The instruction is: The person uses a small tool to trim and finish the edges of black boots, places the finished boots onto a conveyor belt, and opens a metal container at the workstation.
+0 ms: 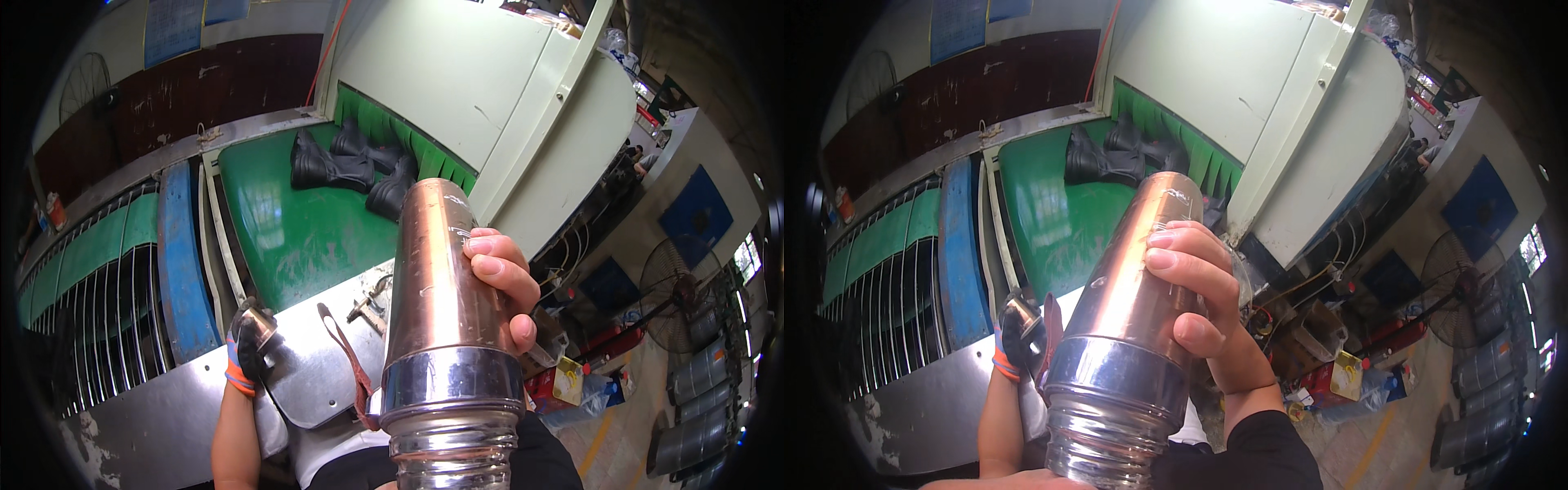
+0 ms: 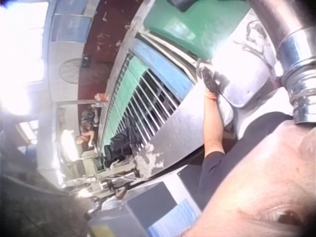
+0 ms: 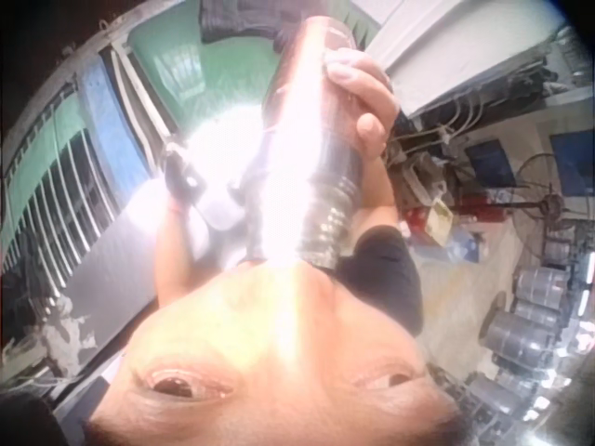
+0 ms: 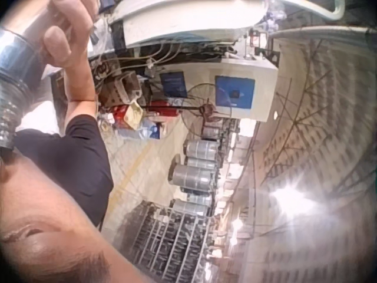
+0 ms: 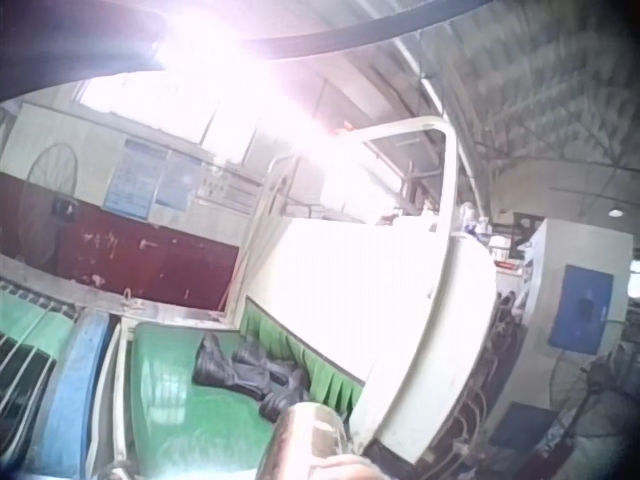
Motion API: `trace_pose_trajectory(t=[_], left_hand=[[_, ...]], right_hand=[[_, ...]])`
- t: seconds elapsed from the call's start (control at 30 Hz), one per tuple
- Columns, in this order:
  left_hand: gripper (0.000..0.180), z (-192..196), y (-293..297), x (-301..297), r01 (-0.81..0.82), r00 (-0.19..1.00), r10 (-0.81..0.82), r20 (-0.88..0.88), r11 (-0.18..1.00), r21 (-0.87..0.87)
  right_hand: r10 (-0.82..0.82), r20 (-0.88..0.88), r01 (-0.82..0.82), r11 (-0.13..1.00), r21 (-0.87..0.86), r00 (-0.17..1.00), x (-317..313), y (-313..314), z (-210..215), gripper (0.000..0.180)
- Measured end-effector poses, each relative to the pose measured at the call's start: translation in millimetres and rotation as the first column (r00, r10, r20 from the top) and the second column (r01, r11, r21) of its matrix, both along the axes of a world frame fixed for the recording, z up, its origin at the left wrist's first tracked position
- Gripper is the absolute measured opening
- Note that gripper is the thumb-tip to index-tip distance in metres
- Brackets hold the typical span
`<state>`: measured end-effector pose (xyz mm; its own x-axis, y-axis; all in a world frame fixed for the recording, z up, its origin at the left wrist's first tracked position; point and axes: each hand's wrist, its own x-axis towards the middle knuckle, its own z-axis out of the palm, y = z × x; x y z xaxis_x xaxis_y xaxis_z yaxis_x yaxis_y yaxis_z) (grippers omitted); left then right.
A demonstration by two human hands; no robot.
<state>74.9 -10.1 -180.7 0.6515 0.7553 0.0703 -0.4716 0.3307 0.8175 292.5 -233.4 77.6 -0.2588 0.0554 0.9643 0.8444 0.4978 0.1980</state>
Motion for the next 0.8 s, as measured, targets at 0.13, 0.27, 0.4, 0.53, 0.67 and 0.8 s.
trace_pose_trajectory(t=[0.13,0.27,0.4,0.53,0.67,0.8], left_hand=[[0.068,15,-7,1,-0.023,1.000,0.024,-0.012,0.999,0.041],[0.067,14,-7,-1,-0.028,0.999,0.029,-0.037,0.998,0.048],[0.065,18,-12,3,-0.016,1.000,0.017,-0.026,0.999,0.039],[0.065,20,-13,-1,-0.057,0.997,0.058,-0.043,0.998,0.020],[0.066,18,-13,1,-0.055,0.998,0.056,-0.036,0.998,0.025],[0.065,2,-5,2,-0.004,1.000,0.004,0.024,1.000,0.008]], right_hand=[[-0.025,0.035,0.022,0.996,0.082,0.999,2,4,12,0.046],[-0.035,0.099,0.028,0.997,0.074,0.995,9,-3,26,0.052],[-0.111,0.069,0.100,0.985,0.139,0.991,1,-4,34,0.053],[-0.112,0.075,0.102,0.987,0.127,0.991,3,-7,40,0.051],[-0.087,0.100,0.071,0.985,0.160,0.991,9,-8,43,0.048],[-0.090,0.081,0.083,0.993,0.089,0.993,11,-18,48,0.045]])
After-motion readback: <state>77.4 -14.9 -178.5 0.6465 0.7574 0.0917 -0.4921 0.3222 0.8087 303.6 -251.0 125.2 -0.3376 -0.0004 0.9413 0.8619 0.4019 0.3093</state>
